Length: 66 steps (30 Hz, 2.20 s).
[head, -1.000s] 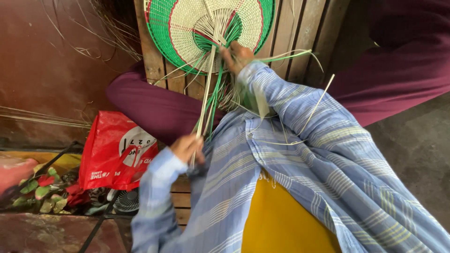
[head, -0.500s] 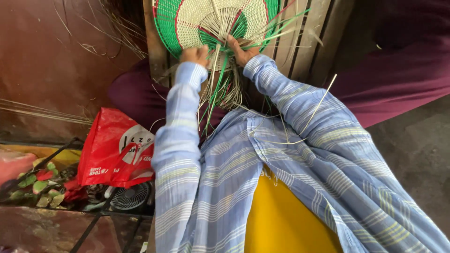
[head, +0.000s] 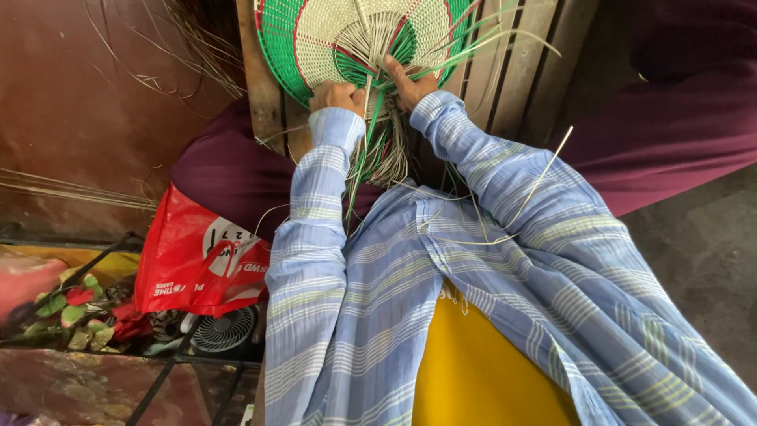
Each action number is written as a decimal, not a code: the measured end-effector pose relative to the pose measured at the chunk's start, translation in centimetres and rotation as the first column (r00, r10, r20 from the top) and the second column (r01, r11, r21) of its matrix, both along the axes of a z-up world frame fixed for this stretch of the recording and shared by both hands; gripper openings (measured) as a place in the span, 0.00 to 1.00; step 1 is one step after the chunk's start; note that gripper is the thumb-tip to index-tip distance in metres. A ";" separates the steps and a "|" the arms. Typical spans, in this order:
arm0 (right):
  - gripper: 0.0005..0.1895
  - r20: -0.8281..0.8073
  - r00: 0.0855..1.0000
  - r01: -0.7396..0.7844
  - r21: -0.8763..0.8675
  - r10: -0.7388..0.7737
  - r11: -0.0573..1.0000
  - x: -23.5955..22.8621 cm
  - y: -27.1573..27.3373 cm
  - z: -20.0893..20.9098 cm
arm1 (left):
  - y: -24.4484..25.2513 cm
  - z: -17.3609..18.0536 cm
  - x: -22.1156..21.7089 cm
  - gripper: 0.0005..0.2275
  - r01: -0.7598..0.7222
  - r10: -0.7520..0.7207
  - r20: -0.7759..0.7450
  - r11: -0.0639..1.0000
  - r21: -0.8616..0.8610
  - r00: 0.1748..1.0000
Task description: Weaving a circular fan using colored straw strands
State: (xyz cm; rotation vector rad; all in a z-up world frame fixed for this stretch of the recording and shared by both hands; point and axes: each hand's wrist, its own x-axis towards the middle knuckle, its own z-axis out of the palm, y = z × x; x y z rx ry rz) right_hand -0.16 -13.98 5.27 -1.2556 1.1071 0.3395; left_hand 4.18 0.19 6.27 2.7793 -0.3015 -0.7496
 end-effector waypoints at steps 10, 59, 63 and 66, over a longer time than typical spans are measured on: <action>0.24 -0.144 0.887 -0.443 0.001 0.438 0.897 0.9 -0.5 2.2 | 2.0 -5.0 -2.1 0.09 -0.096 0.117 0.022 0.893 -0.439 0.993; 0.18 0.122 0.858 -0.358 -0.556 0.500 0.750 -1.1 0.6 -1.7 | 0.0 -3.5 -4.0 0.15 -0.448 0.428 -0.233 0.518 -0.729 0.873; 0.21 0.181 0.857 -0.299 -0.586 0.482 0.753 -1.3 0.5 -3.7 | 1.1 -7.5 -4.4 0.16 -0.205 0.370 0.076 0.661 -0.722 0.926; 0.19 0.171 0.869 -0.325 -0.513 0.465 0.795 -1.1 0.5 -3.4 | 1.0 -6.9 -4.6 0.12 -0.165 0.298 0.121 0.771 -0.615 0.947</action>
